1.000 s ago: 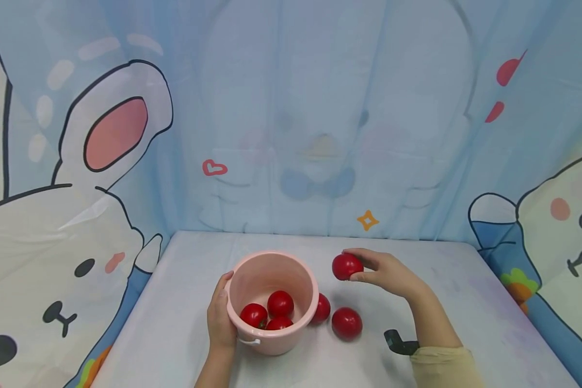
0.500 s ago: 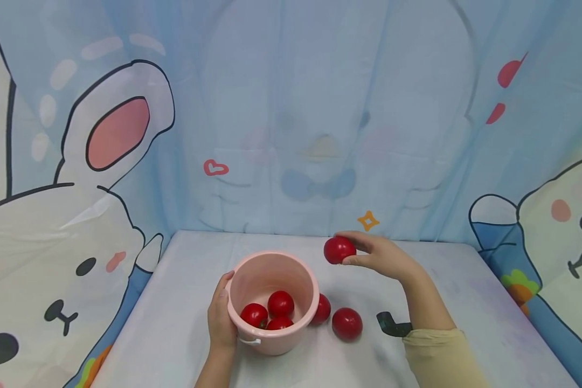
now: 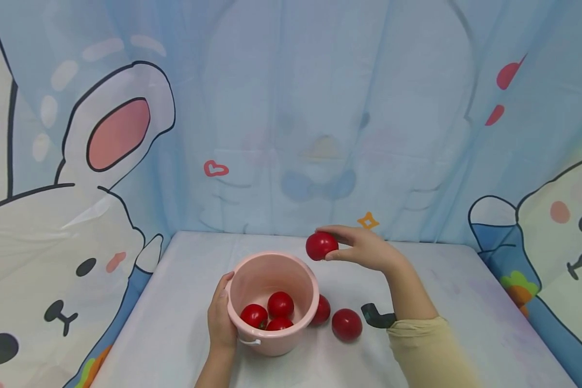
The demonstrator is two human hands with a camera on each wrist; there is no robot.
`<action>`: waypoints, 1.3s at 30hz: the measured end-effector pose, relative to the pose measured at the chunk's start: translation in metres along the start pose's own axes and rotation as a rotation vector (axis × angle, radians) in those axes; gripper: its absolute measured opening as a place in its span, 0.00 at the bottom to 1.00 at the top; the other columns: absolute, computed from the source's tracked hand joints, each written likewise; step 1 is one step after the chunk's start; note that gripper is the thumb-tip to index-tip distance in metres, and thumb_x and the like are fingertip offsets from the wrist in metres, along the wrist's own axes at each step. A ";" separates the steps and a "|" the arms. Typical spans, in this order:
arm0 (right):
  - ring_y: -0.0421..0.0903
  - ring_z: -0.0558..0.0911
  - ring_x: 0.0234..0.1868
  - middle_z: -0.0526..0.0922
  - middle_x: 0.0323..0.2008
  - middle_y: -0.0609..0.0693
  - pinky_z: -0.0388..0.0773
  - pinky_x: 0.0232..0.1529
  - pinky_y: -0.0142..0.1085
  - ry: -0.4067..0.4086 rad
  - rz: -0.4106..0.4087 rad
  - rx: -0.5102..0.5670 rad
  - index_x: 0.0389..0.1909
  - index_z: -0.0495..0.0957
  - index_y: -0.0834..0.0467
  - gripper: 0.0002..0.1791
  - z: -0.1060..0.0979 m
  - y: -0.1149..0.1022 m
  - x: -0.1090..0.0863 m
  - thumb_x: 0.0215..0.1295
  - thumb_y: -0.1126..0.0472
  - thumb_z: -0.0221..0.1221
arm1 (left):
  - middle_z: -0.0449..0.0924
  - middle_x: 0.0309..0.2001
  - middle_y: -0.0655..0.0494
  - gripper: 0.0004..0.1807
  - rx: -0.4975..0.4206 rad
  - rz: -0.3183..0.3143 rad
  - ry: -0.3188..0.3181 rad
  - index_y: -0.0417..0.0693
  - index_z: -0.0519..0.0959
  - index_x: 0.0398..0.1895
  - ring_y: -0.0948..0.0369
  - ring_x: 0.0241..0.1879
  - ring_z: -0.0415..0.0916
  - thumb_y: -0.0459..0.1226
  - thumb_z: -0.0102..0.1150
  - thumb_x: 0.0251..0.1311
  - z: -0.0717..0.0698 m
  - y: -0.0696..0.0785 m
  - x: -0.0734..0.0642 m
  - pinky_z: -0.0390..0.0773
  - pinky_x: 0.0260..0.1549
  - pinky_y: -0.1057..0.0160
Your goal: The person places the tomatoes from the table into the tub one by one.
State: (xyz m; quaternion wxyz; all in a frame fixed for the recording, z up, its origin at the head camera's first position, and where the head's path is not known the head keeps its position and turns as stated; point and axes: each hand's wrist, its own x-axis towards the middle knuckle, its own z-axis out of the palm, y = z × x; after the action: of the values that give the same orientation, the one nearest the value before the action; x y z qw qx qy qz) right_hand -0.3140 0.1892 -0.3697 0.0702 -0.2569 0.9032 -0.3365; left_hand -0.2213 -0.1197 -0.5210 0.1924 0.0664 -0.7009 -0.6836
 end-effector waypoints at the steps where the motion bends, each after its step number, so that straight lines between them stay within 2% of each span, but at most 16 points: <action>1: 0.51 0.73 0.67 0.76 0.64 0.44 0.81 0.56 0.49 -0.004 -0.009 0.004 0.67 0.69 0.35 0.36 0.001 -0.002 0.002 0.56 0.38 0.67 | 0.73 0.66 0.73 0.20 0.001 0.001 -0.002 0.74 0.71 0.63 0.66 0.66 0.70 0.56 0.38 0.73 0.000 0.000 0.000 0.75 0.62 0.51; 9: 0.45 0.77 0.62 0.79 0.59 0.41 0.83 0.52 0.39 -0.039 -0.051 -0.001 0.66 0.70 0.34 0.36 0.012 -0.019 0.021 0.54 0.37 0.68 | 0.73 0.66 0.71 0.21 -0.003 0.004 -0.001 0.72 0.71 0.64 0.63 0.67 0.70 0.55 0.38 0.73 0.000 -0.001 0.000 0.74 0.63 0.49; 17: 0.42 0.77 0.61 0.80 0.58 0.36 0.82 0.54 0.42 -0.089 -0.082 -0.003 0.64 0.72 0.32 0.34 0.029 -0.037 0.038 0.54 0.38 0.68 | 0.73 0.67 0.69 0.21 0.011 -0.004 0.000 0.72 0.71 0.65 0.60 0.68 0.69 0.56 0.39 0.73 0.000 -0.002 0.001 0.73 0.64 0.46; 21: 0.42 0.76 0.62 0.78 0.59 0.34 0.82 0.55 0.43 -0.125 -0.081 -0.039 0.64 0.72 0.31 0.34 0.037 -0.045 0.046 0.53 0.38 0.69 | 0.72 0.67 0.68 0.22 0.016 -0.006 0.000 0.72 0.71 0.65 0.59 0.68 0.68 0.56 0.39 0.73 0.000 -0.001 0.001 0.72 0.64 0.45; 28: 0.43 0.77 0.60 0.78 0.60 0.38 0.82 0.52 0.40 -0.203 -0.106 -0.061 0.65 0.73 0.36 0.33 0.046 -0.056 0.057 0.56 0.44 0.68 | 0.73 0.67 0.68 0.21 0.014 -0.021 0.010 0.71 0.71 0.65 0.60 0.68 0.69 0.55 0.39 0.73 0.000 -0.001 0.000 0.73 0.63 0.46; 33: 0.40 0.78 0.56 0.80 0.55 0.36 0.81 0.51 0.37 -0.255 -0.125 -0.099 0.64 0.74 0.37 0.31 0.052 -0.064 0.064 0.58 0.44 0.68 | 0.73 0.66 0.69 0.21 0.029 0.009 0.010 0.72 0.71 0.65 0.61 0.67 0.70 0.55 0.37 0.73 -0.001 -0.001 -0.001 0.73 0.63 0.47; 39: 0.38 0.79 0.50 0.82 0.47 0.34 0.82 0.46 0.34 -0.350 -0.130 -0.107 0.60 0.76 0.37 0.28 0.062 -0.071 0.074 0.57 0.46 0.69 | 0.73 0.66 0.68 0.22 0.031 0.013 0.008 0.71 0.71 0.65 0.61 0.67 0.69 0.55 0.37 0.74 -0.001 0.000 -0.001 0.73 0.63 0.47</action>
State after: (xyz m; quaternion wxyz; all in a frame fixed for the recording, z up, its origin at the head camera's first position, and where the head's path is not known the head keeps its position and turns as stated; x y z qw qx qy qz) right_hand -0.3297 0.0702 -0.3681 0.1905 -0.3726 0.8754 -0.2420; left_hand -0.2201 -0.1206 -0.5213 0.1983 0.0675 -0.7109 -0.6713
